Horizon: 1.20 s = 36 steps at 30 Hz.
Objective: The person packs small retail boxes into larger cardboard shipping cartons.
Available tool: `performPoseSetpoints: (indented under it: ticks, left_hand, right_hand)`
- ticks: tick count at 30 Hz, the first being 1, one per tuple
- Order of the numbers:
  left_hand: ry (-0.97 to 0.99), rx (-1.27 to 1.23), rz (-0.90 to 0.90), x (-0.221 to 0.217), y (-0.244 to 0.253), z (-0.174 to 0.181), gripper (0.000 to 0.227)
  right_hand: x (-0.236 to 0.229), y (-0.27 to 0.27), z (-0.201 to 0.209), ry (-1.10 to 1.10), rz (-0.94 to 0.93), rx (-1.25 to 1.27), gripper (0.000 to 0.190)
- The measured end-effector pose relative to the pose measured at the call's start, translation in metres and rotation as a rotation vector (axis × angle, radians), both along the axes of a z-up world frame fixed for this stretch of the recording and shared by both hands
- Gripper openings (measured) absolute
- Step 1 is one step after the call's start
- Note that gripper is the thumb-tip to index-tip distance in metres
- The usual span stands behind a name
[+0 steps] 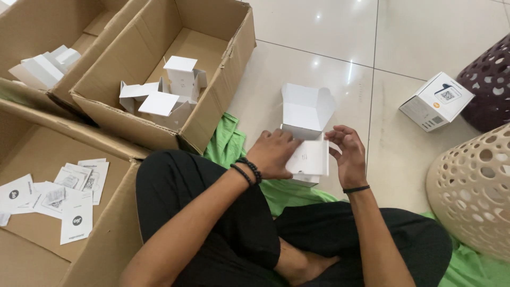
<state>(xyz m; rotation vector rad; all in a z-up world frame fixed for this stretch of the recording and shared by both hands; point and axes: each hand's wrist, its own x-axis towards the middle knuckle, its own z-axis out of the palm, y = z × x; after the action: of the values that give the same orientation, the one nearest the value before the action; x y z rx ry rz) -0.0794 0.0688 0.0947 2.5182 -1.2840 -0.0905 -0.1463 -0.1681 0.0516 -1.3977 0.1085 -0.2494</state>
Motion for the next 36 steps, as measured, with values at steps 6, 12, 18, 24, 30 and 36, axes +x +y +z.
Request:
performPoseSetpoints:
  ticks: [6, 12, 18, 24, 30, 36]
  left_hand:
    - [-0.106, -0.244, 0.191, 0.030, 0.047, 0.057, 0.096]
    - [-0.474, -0.095, 0.769, 0.128, 0.154, 0.062, 0.097]
    - [-0.520, -0.006, 0.369, 0.120, 0.185, 0.060, 0.090]
    - [0.126, 0.196, 0.006, 0.094, 0.086, 0.022, 0.073]
    - [0.174, 0.904, -0.247, 0.106, -0.010, -0.023, 0.050]
    - [0.061, 1.065, -0.319, 0.139, -0.053, -0.089, 0.035]
  right_hand:
    - [0.006, 0.015, -0.007, 0.059, -0.024, -0.005, 0.051]
    - [0.007, 0.022, -0.032, 0.057, -0.040, -0.291, 0.045]
    - [0.005, 0.035, -0.023, 0.156, -0.331, -0.822, 0.045]
    - [0.011, 0.013, -0.077, 0.331, -0.172, -0.500, 0.073]
    - [0.044, 0.002, -0.051, 0.624, -0.144, -0.562, 0.067]
    - [0.025, -0.008, -0.130, 0.804, -0.042, -1.546, 0.076]
